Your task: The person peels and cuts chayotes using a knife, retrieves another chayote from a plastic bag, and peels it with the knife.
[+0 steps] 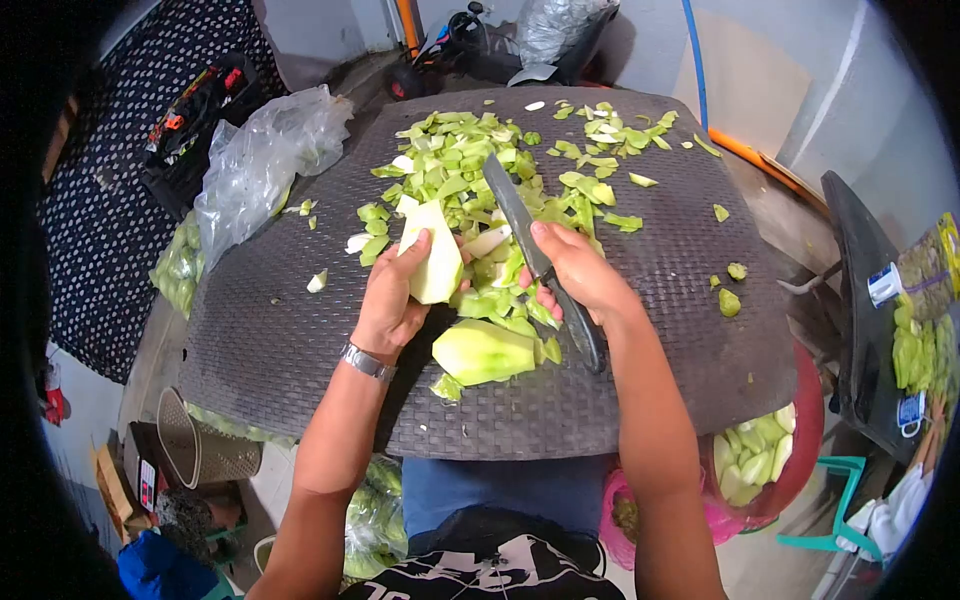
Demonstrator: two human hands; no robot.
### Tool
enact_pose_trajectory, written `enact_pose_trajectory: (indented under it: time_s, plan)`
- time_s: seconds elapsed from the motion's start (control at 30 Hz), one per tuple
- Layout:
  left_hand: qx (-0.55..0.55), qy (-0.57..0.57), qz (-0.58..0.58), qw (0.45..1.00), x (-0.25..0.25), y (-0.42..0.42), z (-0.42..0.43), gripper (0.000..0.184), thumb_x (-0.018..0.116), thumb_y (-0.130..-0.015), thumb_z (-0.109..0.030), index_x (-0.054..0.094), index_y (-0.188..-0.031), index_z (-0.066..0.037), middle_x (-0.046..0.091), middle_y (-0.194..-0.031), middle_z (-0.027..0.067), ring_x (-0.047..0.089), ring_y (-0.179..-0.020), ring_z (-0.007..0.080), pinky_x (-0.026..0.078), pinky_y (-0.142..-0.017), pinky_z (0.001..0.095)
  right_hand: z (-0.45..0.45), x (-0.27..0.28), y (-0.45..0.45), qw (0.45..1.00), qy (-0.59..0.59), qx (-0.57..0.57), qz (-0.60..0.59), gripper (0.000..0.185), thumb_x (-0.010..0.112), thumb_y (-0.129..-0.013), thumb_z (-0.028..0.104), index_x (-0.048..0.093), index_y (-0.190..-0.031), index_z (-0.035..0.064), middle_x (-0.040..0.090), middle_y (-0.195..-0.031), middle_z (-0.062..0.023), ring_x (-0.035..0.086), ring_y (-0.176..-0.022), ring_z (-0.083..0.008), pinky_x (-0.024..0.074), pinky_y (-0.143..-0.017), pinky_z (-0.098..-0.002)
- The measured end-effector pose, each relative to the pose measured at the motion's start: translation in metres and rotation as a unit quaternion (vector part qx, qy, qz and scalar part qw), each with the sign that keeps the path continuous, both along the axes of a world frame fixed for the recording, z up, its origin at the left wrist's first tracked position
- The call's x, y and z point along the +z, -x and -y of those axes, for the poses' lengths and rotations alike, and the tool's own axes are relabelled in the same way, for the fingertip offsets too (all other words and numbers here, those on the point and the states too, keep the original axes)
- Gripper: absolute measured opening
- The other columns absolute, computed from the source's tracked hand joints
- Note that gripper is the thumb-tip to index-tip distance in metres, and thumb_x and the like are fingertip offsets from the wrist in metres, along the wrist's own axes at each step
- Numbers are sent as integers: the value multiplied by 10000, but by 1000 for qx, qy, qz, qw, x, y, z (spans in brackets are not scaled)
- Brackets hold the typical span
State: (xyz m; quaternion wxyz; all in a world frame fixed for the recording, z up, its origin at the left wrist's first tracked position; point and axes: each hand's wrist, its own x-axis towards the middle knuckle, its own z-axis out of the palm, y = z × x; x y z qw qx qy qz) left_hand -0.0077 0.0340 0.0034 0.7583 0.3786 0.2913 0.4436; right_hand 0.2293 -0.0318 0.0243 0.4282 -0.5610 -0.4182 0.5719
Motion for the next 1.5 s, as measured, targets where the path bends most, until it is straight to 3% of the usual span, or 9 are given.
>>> enact_pose_trajectory:
  time_s: [0.23, 0.53, 0.83, 0.93, 1.17, 1.27, 1.33, 1.37, 1.5]
  plan:
    - [17, -45, -5, 999, -8, -1, -3, 417, 561, -950, -2, 523, -1362, 49, 677, -1248, 164, 686, -1134, 291, 609, -926, 450, -4, -7, -1, 1000, 8, 12, -9, 382, 376, -1148, 425, 504, -1263, 83, 640, -828, -54, 506, -507, -98, 450, -417, -274]
    - [34, 37, 45, 998, 9, -6, 11, 416, 585, -1072, -271, 542, -1351, 34, 726, -1113, 150, 733, -963, 293, 598, -938, 434, -3, -8, -2, 1000, -5, 25, -16, 359, 367, -1154, 390, 500, -1271, 77, 662, -842, -80, 509, -497, -115, 457, -416, -288]
    - [-7, -38, 50, 998, -15, 3, 1, 642, 485, -721, 78, 546, -1359, 56, 639, -1338, 199, 658, -1185, 339, 532, -1078, 504, -1, -3, 0, 1000, 6, 10, -5, 331, 384, -1151, 343, 514, -1268, 62, 676, -864, -102, 522, -513, -123, 462, -431, -292]
    - [-37, 21, 178, 983, -6, 7, 4, 597, 503, -755, 118, 535, -1347, 44, 669, -1238, 129, 651, -1187, 277, 528, -1072, 396, -3, -8, -1, 1000, -4, 15, -8, 339, 417, -1142, 351, 510, -1333, 86, 665, -835, -65, 508, -496, -85, 440, -403, -254]
    - [-6, 90, 91, 992, -1, 5, 0, 382, 493, -1120, -325, 566, -1309, -1, 681, -1249, 182, 696, -1074, 289, 561, -998, 478, 5, 9, 10, 996, -41, 27, 71, 456, 523, -1105, 396, 537, -1449, 97, 639, -867, -76, 520, -539, -121, 456, -462, -293]
    - [39, 82, 85, 992, 0, 4, 1, 352, 503, -1116, -308, 574, -1322, -32, 690, -1221, 148, 697, -1068, 267, 569, -961, 427, 7, 2, 19, 952, -179, -12, 246, 545, 633, -1045, 420, 553, -1468, 87, 689, -974, -153, 662, -712, -240, 553, -622, -365]
    - [33, 76, 73, 994, 0, 5, 0, 353, 498, -1118, -320, 577, -1340, -57, 691, -1223, 126, 695, -1079, 250, 566, -947, 401, 9, -4, 35, 822, -373, -73, 424, 599, 694, -1001, 430, 560, -1466, 78, 710, -1082, -212, 731, -901, -342, 593, -779, -422]
    - [31, 73, 68, 995, 1, 6, 0, 354, 495, -1120, -326, 578, -1349, -69, 691, -1223, 115, 694, -1084, 242, 564, -940, 387, 15, -1, 37, 847, -327, -65, 414, 613, 740, -960, 414, 583, -1432, 55, 690, -1213, -255, 687, -1128, -428, 553, -956, -458]
    - [-5, 55, 69, 996, 11, 5, 7, 360, 575, -1085, -242, 543, -1397, -65, 684, -1247, 107, 699, -1087, 245, 589, -917, 405, 17, 1, 44, 820, -396, -87, 405, 598, 785, -929, 390, 617, -1378, 32, 692, -1208, -228, 709, -1079, -395, 567, -918, -451]
